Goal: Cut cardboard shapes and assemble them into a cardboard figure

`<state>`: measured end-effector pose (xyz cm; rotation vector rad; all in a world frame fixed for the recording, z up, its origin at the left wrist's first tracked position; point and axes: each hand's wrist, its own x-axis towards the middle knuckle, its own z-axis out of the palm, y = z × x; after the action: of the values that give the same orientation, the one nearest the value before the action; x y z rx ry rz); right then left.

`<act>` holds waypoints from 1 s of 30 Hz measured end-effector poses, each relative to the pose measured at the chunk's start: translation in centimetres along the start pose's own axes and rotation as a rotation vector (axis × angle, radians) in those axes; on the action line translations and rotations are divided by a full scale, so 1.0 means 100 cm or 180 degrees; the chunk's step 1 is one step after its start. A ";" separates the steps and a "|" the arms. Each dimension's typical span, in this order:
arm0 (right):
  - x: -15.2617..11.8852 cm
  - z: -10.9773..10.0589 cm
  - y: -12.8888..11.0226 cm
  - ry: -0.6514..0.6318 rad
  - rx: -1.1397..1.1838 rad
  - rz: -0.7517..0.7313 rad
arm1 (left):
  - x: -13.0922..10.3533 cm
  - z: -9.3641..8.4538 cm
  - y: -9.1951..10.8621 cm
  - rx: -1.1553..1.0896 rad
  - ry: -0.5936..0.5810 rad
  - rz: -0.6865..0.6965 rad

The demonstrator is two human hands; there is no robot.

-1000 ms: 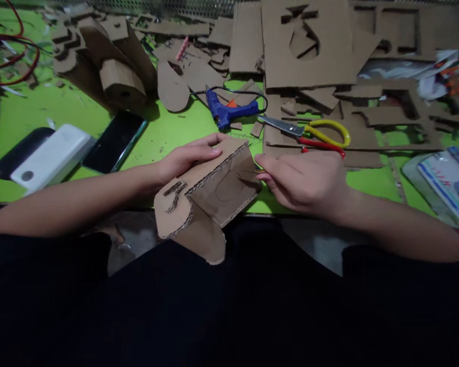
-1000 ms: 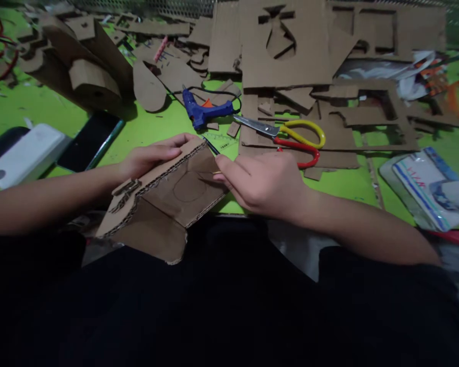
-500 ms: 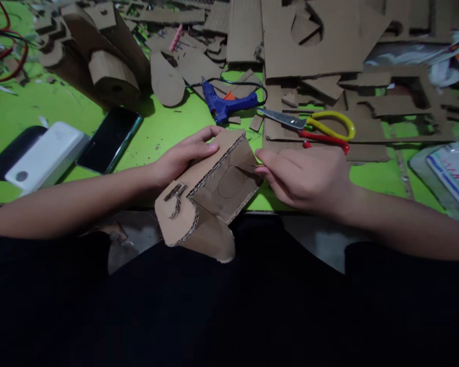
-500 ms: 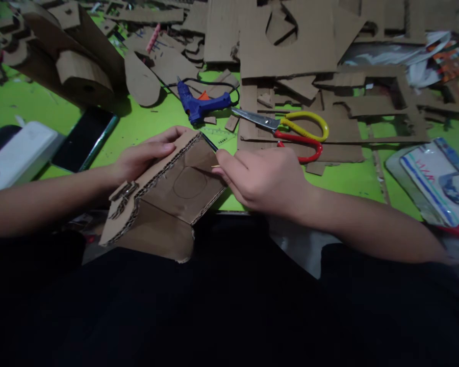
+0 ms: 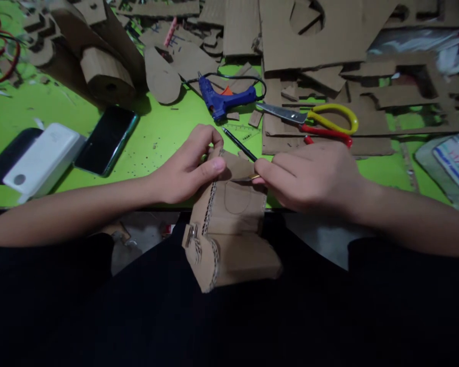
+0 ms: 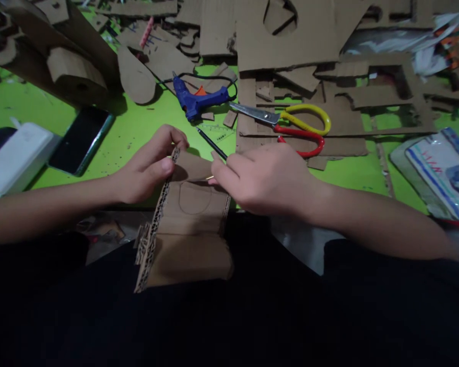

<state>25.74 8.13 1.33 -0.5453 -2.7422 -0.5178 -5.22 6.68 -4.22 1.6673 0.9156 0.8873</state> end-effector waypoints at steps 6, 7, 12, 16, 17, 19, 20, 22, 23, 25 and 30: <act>0.014 -0.018 -0.008 -0.0633 0.0138 -0.0050 | 0.004 0.016 0.008 -0.0073 -0.0334 -0.0048; 0.014 -0.021 -0.007 -0.0476 0.0082 -0.0114 | 0.004 0.017 0.009 -0.0041 -0.0364 -0.0080; 0.014 -0.038 -0.004 -0.0270 0.0134 -0.0217 | 0.005 0.016 0.009 -0.0012 -0.0595 -0.0064; 0.019 -0.041 -0.005 -0.0488 0.0236 -0.0324 | 0.006 0.016 0.002 -0.0393 -0.0714 0.0226; 0.020 -0.040 -0.005 -0.0506 0.0260 -0.0330 | 0.006 0.017 0.001 -0.0533 -0.0749 0.0258; 0.021 -0.036 -0.005 -0.0572 0.0287 -0.0318 | 0.006 0.018 -0.001 -0.0674 -0.0719 0.0251; 0.021 -0.034 -0.004 -0.0591 0.0324 -0.0298 | 0.006 0.019 -0.002 -0.0678 -0.0669 0.0236; 0.020 -0.032 -0.003 -0.0573 0.0402 -0.0257 | 0.006 0.021 -0.004 -0.0642 -0.0563 0.0263; 0.020 -0.031 -0.003 -0.0623 0.0403 -0.0246 | 0.007 0.021 -0.005 -0.0619 -0.0532 0.0321; 0.019 -0.030 -0.005 -0.0683 0.0282 -0.0203 | 0.008 0.022 -0.008 -0.0588 -0.0484 0.0466; 0.019 -0.030 -0.007 -0.0650 0.0060 -0.0284 | 0.008 0.024 -0.009 -0.0513 -0.0374 0.0518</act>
<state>24.45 6.92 4.47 -0.4980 -2.9738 -0.4806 -2.83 6.61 -5.54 1.6515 0.6191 0.9359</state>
